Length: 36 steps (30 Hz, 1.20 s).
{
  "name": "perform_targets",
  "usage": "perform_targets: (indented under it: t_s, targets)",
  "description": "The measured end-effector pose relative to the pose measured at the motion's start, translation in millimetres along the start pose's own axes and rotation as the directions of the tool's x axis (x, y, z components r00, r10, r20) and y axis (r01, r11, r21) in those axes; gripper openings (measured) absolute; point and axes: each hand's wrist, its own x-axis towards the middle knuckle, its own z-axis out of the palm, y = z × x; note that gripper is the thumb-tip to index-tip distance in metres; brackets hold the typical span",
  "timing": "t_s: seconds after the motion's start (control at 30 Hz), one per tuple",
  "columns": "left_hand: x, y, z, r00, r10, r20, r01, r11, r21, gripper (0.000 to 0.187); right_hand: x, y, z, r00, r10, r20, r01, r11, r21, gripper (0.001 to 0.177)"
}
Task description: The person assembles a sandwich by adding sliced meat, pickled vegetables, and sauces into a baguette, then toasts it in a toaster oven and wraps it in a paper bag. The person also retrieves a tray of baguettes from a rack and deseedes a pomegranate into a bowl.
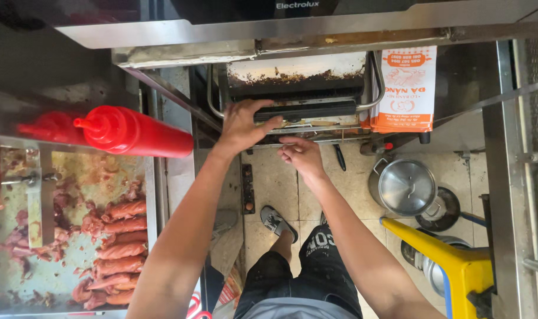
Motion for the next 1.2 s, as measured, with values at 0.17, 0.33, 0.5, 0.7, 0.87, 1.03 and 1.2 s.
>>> perform_targets:
  t_s: [0.17, 0.33, 0.5, 0.7, 0.87, 1.03, 1.2]
  targets:
    - [-52.0, 56.5, 53.4, 0.914, 0.173, -0.368, -0.292, 0.908, -0.300, 0.066, -34.9, -46.1, 12.6, 0.976, -0.090, 0.197, 0.004, 0.917, 0.399, 0.047]
    - [-103.7, 59.9, 68.3, 0.916, 0.072, -0.395, -0.222, 0.910, -0.350, 0.058, -106.2, -121.2, 53.4, 0.898, 0.094, 0.429, -0.324, 0.802, 0.502, 0.074]
    - [-149.0, 52.8, 29.6, 0.745, -0.381, -0.548, -0.254, 0.597, -0.761, 0.063, -173.8, -158.8, 67.6, 0.644, -0.265, 0.718, 0.205, 0.964, 0.172, 0.072]
    - [-256.2, 117.4, 9.6, 0.663, -0.576, -0.479, -0.525, 0.099, -0.845, 0.053, -151.3, -121.7, 106.9, 0.191, -0.461, 0.867, 0.913, 0.409, 0.016, 0.054]
    - [-368.2, 139.7, 6.5, 0.341, -0.663, -0.666, -0.442, 0.512, -0.736, 0.032, -181.4, -72.8, 126.0, 0.421, -0.052, 0.906, 0.476, 0.863, -0.171, 0.040]
    - [-460.3, 146.2, 53.3, 0.048, -0.805, -0.591, -0.444, 0.513, -0.734, 0.029, -251.1, -47.5, 146.7, 0.217, 0.167, 0.962, 0.558, 0.787, -0.263, 0.041]
    - [-550.4, 146.0, 98.0, -0.176, -0.856, -0.486, -0.478, 0.506, -0.718, 0.027, -306.8, -15.5, 172.8, 0.047, 0.235, 0.971, 0.554, 0.803, -0.221, 0.041]
